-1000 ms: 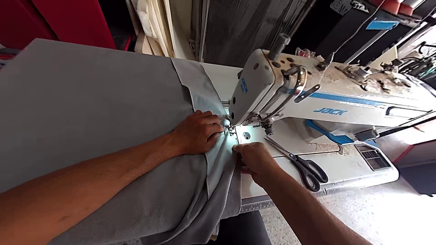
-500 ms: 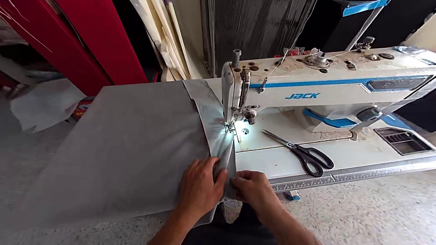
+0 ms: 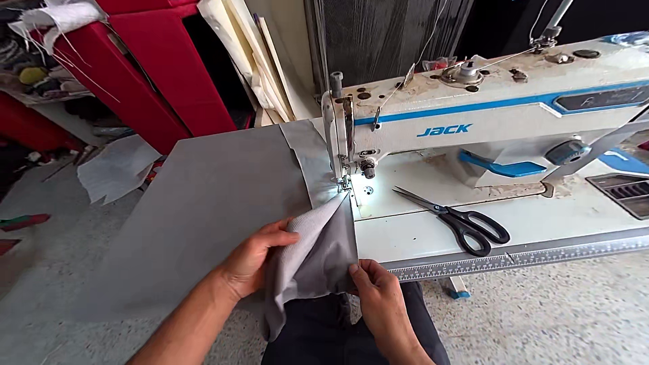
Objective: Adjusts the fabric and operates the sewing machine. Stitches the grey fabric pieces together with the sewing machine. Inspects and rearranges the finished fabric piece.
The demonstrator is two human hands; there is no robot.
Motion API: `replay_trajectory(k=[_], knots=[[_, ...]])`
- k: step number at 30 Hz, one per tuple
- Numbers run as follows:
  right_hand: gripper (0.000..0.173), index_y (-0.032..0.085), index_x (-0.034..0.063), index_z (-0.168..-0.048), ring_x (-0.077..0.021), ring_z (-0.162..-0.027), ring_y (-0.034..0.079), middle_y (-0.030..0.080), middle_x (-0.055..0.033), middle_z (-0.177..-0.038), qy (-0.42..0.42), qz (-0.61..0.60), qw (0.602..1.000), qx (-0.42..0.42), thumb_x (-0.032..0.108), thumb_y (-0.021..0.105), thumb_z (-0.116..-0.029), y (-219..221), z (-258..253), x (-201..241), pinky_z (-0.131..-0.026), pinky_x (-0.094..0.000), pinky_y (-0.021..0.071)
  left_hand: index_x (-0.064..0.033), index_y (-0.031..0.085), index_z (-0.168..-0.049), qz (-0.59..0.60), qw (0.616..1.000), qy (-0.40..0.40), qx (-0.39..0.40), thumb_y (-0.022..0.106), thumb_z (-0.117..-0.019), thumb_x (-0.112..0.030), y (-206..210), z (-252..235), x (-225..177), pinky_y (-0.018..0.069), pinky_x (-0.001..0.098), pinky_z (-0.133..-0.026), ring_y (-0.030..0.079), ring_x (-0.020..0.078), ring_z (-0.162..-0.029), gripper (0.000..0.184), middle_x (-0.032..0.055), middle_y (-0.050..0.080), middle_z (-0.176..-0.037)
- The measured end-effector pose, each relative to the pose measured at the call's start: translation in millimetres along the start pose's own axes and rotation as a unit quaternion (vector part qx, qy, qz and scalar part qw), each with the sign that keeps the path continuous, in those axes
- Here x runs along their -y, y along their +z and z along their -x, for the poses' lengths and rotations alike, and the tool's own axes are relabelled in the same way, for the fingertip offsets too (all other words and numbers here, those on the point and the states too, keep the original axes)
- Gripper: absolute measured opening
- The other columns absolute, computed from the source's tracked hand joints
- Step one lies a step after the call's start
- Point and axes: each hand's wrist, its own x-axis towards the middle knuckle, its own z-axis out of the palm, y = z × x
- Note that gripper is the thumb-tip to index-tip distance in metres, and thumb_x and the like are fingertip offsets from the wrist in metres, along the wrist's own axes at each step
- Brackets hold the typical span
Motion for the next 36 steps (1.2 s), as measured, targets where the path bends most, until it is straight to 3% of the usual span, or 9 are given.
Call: replay_trajectory(k=[4, 8, 11, 17, 21, 23, 28, 32, 36], knots=[[0.017, 0.071, 0.0056, -0.096, -0.0128, -0.069, 0.07, 0.069, -0.0024, -0.075, -0.015, 0.007, 1.0, 0.007, 0.016, 0.058, -0.101, -2.4, -1.3, -2.0, -0.066, -0.0303, 0.0611, -0.0081, 0.071, -0.11, -0.212, 0.974, -0.048, -0.057, 0.051, -0.101, -0.014, -24.4, 18.0, -26.8, 0.0609, 0.0336, -0.075, 0.073, 0.0156, -0.085, 0.023, 0.0088, 0.075, -0.094], [0.012, 0.07, 0.0033, -0.097, -0.0138, -0.067, 0.07, 0.071, -0.0041, -0.074, -0.03, -0.02, 0.999, 0.0, 0.012, 0.062, -0.0981, -0.2, -0.7, -4.3, -0.066, -0.0304, 0.0613, -0.0116, 0.073, -0.095, -0.713, 0.613, 0.244, -0.236, 0.063, -0.088, -0.017, -15.0, 39.0, -33.5, 0.0475, 0.0503, -0.05, 0.063, 0.0271, -0.062, 0.013, 0.0052, 0.062, -0.075], [0.013, 0.072, 0.0001, -0.102, -0.0157, -0.072, 0.073, 0.074, -0.0065, -0.079, -0.02, -0.053, 0.998, -0.001, 0.008, 0.063, -0.0977, -0.1, 2.2, -4.6, -0.07, -0.0314, 0.0635, -0.0073, 0.075, -0.092, -0.751, 0.525, 0.349, -0.196, 0.058, -0.0886, -0.012, 39.0, 58.1, 10.9, 0.0469, 0.0427, -0.045, 0.062, 0.0295, -0.061, 0.018, 0.0109, 0.062, -0.077], [0.015, 0.075, -0.0012, -0.104, -0.0168, -0.074, 0.074, 0.075, -0.0089, -0.081, -0.012, -0.06, 0.998, -0.003, 0.007, 0.064, -0.0976, -11.1, 3.9, -11.0, -0.072, -0.0327, 0.0646, -0.0159, 0.077, -0.115, -0.714, 0.629, 0.26, -0.166, 0.058, -0.0969, -0.027, 83.1, 71.9, 108.5, 0.051, 0.0345, -0.053, 0.065, 0.0222, -0.07, 0.029, 0.0067, 0.068, -0.086], [0.014, 0.075, 0.0007, -0.096, -0.0127, -0.065, 0.07, 0.073, -0.0059, -0.074, -0.024, -0.034, 0.999, -0.007, 0.006, 0.062, -0.0964, -9.9, 2.9, -11.5, -0.063, -0.0281, 0.0607, -0.0018, 0.061, -0.136, -0.395, 0.894, 0.132, -0.164, 0.064, -0.0974, -0.026, 93.5, 73.4, 92.5, 0.0612, 0.0353, -0.073, 0.071, 0.0129, -0.087, 0.046, 0.0029, 0.074, -0.104], [0.014, 0.074, 0.0021, -0.093, -0.0102, -0.061, 0.069, 0.073, -0.0043, -0.072, -0.034, -0.021, 0.999, -0.011, 0.007, 0.062, -0.096, -5.9, 3.2, -9.8, -0.058, -0.0248, 0.0587, -0.0009, 0.052, -0.133, -0.147, 0.981, 0.036, -0.124, 0.061, -0.0982, -0.018, 91.1, 64.6, 85.5, 0.0583, 0.0303, -0.07, 0.068, 0.011, -0.077, 0.04, 0.0002, 0.07, -0.09], [0.012, 0.074, 0.0034, -0.091, -0.008, -0.059, 0.067, 0.072, -0.0021, -0.069, -0.046, -0.01, 0.999, -0.023, 0.009, 0.063, -0.0942, 0.8, 4.4, -8.0, -0.055, -0.0224, 0.0562, -0.0021, 0.065, -0.101, 0.004, 0.994, 0.002, -0.108, 0.067, -0.0929, -0.007, 86.3, 56.1, 86.3, 0.0587, 0.028, -0.068, 0.068, 0.0113, -0.072, 0.01, 0.0033, 0.07, -0.08], [0.011, 0.074, 0.0022, -0.091, -0.0112, -0.061, 0.069, 0.072, -0.004, -0.07, -0.053, -0.027, 0.998, -0.031, 0.009, 0.067, -0.0939, 1.1, 4.3, -14.0, -0.059, -0.026, 0.0594, -0.0023, 0.066, -0.101, -0.032, 0.969, 0.119, -0.214, 0.063, -0.0943, -0.006, 68.0, 63.1, 70.5, 0.0591, 0.0318, -0.064, 0.067, 0.0134, -0.069, 0.009, 0.0039, 0.068, -0.077], [0.014, 0.076, -0.001, -0.1, -0.0127, -0.065, 0.071, 0.075, -0.0061, -0.075, -0.054, -0.051, 0.997, -0.029, 0.007, 0.067, -0.0943, -0.8, 4.0, -17.3, -0.065, -0.0276, 0.0623, -0.0057, 0.074, -0.099, -0.451, 0.821, 0.251, -0.244, 0.064, -0.0932, -0.013, 53.8, 81.2, 31.0, 0.0408, 0.0203, -0.047, 0.049, 0.0044, -0.053, 0.014, -0.003, 0.057, -0.067]])
